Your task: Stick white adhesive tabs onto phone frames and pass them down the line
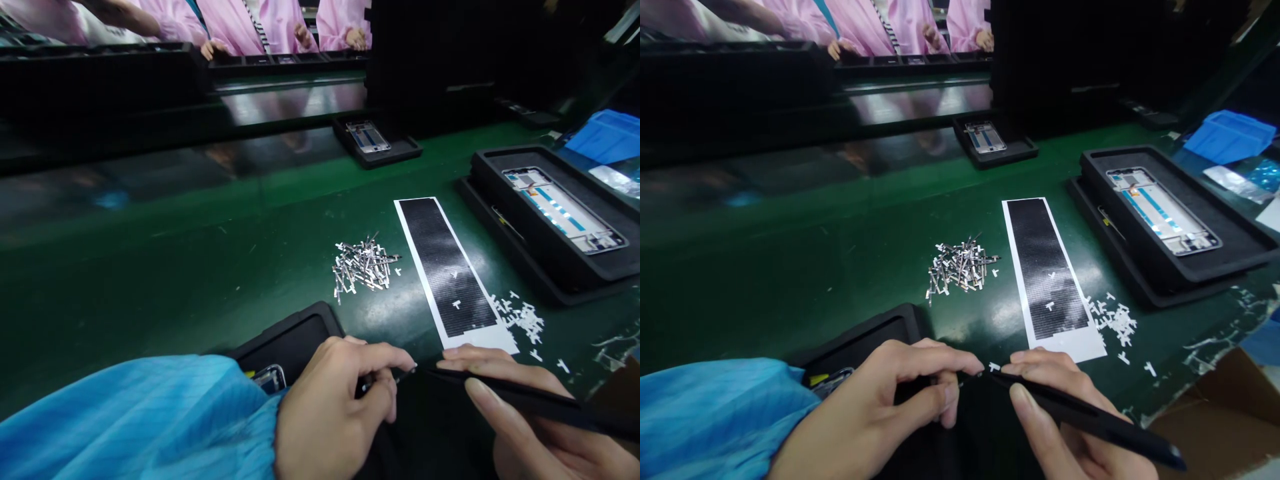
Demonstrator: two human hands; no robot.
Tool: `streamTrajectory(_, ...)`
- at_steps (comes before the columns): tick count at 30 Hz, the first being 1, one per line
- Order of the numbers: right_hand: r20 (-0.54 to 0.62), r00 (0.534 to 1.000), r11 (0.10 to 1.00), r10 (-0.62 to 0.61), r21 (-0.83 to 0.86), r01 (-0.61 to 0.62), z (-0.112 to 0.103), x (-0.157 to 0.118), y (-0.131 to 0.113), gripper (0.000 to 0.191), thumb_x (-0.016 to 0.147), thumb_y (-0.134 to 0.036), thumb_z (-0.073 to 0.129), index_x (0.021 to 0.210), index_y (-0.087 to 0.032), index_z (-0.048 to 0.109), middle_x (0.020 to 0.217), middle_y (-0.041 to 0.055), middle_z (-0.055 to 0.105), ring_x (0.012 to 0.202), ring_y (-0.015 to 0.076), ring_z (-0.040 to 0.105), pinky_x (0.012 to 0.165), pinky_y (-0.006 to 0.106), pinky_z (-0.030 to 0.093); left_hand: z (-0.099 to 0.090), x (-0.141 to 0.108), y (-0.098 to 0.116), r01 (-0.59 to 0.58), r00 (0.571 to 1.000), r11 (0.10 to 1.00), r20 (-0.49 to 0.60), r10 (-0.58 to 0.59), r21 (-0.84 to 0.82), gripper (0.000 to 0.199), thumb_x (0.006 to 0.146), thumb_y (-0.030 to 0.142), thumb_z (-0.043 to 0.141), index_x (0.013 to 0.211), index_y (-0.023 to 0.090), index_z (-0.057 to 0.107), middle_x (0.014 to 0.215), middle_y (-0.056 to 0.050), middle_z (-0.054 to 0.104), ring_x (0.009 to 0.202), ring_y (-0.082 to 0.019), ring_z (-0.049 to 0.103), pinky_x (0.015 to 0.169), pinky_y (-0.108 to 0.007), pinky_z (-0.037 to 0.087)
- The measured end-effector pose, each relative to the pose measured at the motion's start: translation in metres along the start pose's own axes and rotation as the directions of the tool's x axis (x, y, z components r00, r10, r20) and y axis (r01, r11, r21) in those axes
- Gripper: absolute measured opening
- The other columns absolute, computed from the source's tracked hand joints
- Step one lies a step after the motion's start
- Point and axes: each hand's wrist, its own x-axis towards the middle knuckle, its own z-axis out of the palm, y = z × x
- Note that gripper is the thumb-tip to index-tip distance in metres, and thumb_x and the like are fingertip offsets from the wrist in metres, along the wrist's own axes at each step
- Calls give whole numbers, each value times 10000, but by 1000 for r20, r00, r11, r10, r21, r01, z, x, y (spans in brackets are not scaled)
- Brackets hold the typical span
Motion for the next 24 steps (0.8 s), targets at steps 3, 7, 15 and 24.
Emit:
streamTrajectory(3, 26, 999, 1000, -25, -12, 25, -3, 2, 1, 181, 825, -118, 584, 899, -256, 674, 888, -28, 680, 846, 147, 641, 801, 204, 539, 0, 0, 0, -2, 1000, 1000, 2, 2, -8, 279, 822, 226, 446, 934, 270, 698, 637, 42, 648, 817, -183, 567, 804, -303, 372)
streamTrajectory(7, 141, 982, 992, -123, -18, 127, -8, 7, 2, 205, 810, -90, 590, 943, -231, 658, 891, -10, 684, 819, 168, 657, 765, 234, 563, 0, -1, 1, -4, 1000, 1000, 2, 4, -12, 290, 820, 228, 448, 959, 278, 698, 643, 44, 650, 801, -179, 566, 790, -300, 374)
streamTrajectory(15, -52, 993, 995, -103, -16, 102, 7, -2, -1, 160, 833, -118, 585, 912, -239, 655, 866, -4, 671, 802, 169, 644, 740, 274, 540, 2, -1, 1, 11, 1000, 1000, -15, -11, -17, 275, 822, 232, 450, 937, 279, 696, 648, 50, 650, 829, -180, 567, 818, -302, 368)
streamTrajectory(24, -155, 984, 995, -88, -52, 81, 16, -9, 0, 139, 826, -143, 581, 901, -244, 641, 822, -13, 666, 820, 177, 621, 794, 305, 486, 0, 0, 0, -3, 1000, 1000, -3, 3, -15, 273, 813, 209, 452, 922, 257, 698, 638, 48, 651, 821, -177, 571, 842, -311, 368)
